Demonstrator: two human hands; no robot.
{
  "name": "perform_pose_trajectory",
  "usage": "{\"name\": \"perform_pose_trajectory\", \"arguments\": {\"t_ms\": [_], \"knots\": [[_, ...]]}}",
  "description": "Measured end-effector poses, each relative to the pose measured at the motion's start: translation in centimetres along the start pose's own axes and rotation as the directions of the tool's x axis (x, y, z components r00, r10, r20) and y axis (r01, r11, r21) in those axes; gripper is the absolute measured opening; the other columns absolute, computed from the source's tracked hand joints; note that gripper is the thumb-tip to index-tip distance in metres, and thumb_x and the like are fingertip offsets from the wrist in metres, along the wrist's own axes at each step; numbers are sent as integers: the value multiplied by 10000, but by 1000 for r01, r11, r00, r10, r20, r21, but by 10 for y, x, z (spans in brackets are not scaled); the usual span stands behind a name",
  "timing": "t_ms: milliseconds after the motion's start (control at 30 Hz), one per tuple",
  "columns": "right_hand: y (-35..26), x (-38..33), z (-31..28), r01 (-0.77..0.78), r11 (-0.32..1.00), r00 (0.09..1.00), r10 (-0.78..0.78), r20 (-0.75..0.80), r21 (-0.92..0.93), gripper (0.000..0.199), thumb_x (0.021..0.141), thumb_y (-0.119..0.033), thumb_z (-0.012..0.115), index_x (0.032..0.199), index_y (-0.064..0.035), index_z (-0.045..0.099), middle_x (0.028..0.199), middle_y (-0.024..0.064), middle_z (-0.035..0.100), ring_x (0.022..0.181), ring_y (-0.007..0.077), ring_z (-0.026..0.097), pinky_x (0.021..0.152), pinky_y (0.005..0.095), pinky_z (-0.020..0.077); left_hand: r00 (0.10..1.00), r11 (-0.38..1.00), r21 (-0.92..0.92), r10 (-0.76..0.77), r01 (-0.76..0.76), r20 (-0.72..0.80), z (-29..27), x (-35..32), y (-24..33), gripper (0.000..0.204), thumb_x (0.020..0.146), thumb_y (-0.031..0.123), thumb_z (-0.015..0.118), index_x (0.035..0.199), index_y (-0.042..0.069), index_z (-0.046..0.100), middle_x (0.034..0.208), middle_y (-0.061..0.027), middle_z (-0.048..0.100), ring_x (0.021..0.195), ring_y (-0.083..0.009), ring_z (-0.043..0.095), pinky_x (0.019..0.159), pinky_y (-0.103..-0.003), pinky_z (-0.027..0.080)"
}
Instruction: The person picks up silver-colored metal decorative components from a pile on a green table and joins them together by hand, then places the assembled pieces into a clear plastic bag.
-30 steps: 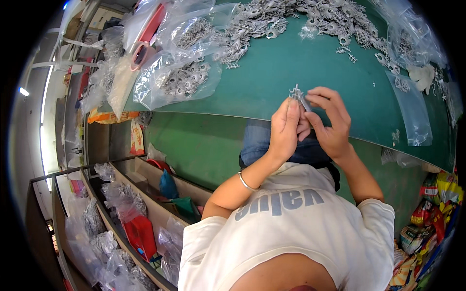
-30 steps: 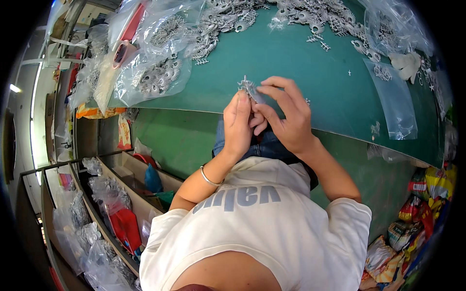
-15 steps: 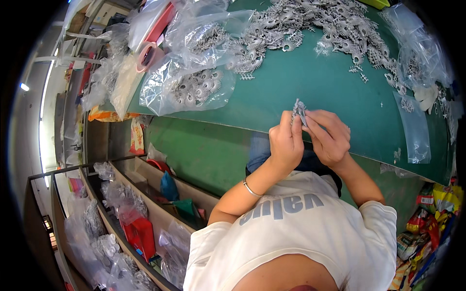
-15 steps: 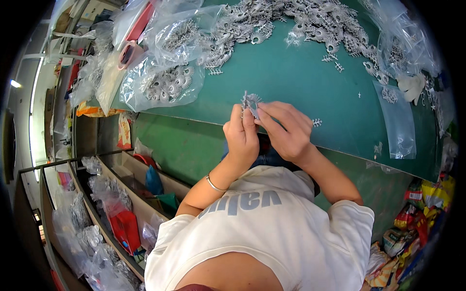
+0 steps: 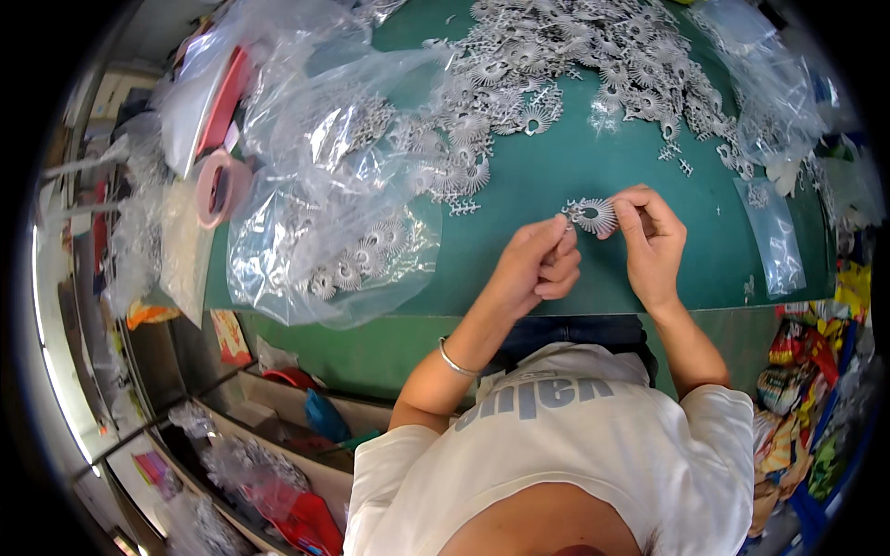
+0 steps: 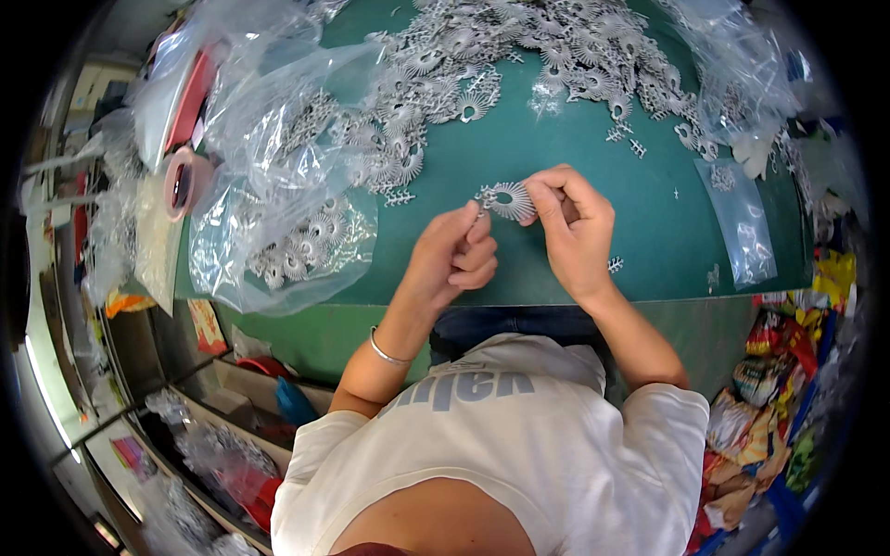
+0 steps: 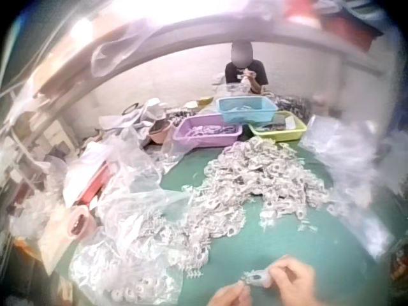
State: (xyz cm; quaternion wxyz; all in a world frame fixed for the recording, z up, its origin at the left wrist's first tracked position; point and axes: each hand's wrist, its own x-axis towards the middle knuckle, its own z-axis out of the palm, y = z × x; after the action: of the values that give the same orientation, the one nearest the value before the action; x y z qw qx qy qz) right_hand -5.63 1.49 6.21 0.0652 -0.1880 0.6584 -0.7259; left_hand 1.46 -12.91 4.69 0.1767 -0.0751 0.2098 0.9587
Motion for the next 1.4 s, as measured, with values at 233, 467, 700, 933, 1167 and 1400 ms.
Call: {"name": "perform_pose_trajectory", "arguments": {"t_ms": [233,467,700,933,1167,1400], "knots": [[-3,-8,8,504,640,821,-563,93,-580,152,696,76,666,821,39,588,767,145,589,573,235,568,469,285,449,807,288,937,591,-199,-10,9,4,-14,320,961,233,415,731,11,428,525,7,418,452,-46,363,402,-217,286],[-15,-41,4,447,559,783,-623,2,-699,144,652,77,685,751,37,589,708,146,578,573,261,571,492,290,453,967,527,831,251,-177,47,6,3,-13,269,935,189,472,729,16,474,489,-7,411,404,-89,396,391,-251,268],[-17,-71,-47,-247,961,893,274,-356,122,120,838,-54,623,919,25,583,765,51,595,598,70,525,521,204,444,987,769,632,-156,102,31,19,23,-29,311,958,234,419,773,6,523,534,20,361,456,-68,365,437,-217,283],[21,-93,-100,-78,441,987,-95,-132,-894,415,657,-118,740,1024,-3,584,931,107,551,863,266,536,715,347,455,997,737,675,70,-24,-42,6,37,-48,270,955,202,432,962,-14,593,693,12,481,577,-65,448,508,-205,370],[31,-87,-104,-38,482,973,-180,-142,-875,311,672,-76,725,936,22,593,917,134,533,877,307,516,761,362,435,948,386,922,308,-43,-84,-4,46,-61,241,937,151,452,976,-28,610,670,-1,525,550,-46,458,472,-187,361],[47,-89,-154,-119,978,865,17,-502,-171,225,789,-30,655,988,28,569,896,45,600,710,65,542,625,204,428,941,516,856,309,-42,-140,-14,54,-83,239,938,144,447,987,-23,611,663,-3,532,555,-51,477,461,-192,383]]}}
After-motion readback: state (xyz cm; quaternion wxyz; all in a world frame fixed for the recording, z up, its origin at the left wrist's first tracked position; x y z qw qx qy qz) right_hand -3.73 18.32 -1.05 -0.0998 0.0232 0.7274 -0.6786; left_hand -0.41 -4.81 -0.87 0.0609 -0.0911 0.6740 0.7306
